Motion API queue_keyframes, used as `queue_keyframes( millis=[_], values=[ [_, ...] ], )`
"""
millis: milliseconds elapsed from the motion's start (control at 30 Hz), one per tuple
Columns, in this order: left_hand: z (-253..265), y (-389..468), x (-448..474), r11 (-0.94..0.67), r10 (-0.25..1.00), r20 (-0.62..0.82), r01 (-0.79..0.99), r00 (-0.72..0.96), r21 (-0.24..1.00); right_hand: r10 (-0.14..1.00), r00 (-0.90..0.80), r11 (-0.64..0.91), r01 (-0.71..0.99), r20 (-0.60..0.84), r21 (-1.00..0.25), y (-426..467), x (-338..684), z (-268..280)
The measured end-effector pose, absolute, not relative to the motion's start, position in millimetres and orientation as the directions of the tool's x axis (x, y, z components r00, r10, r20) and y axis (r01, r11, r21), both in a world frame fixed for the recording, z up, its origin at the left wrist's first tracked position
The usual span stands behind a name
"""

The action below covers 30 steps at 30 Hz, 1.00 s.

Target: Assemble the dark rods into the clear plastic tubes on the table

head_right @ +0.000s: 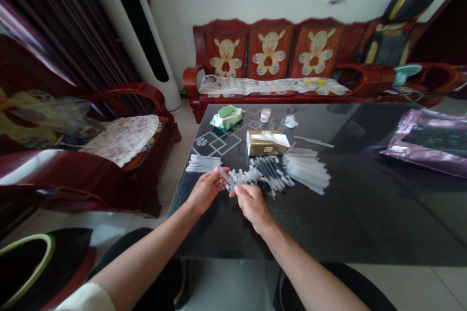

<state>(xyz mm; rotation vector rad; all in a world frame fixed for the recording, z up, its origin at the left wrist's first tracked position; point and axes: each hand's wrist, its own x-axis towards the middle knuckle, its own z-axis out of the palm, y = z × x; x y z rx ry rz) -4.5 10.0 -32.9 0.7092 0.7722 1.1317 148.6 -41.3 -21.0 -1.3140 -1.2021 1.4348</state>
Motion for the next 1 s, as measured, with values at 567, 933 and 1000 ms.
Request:
queue_keyframes(
  millis=[567,933,1000],
  values=[
    [-16,18,-44,-0.685,0.68,0.228,0.493,0.697,0.536,0.955,-0.184,-0.138,0.417,-0.232,-0.898,-31,189,-21],
    [-28,58,-111,-0.4,0.916,0.119,0.896,0.384,0.19,0.987,0.017,-0.151,0.421,-0.159,-0.894,-24,218,-13],
    [-33,60,-108,-0.393,0.919,0.104,0.903,0.38,0.172,0.989,0.019,-0.144,0.423,-0.15,-0.895,-24,219,-10]
  ],
)
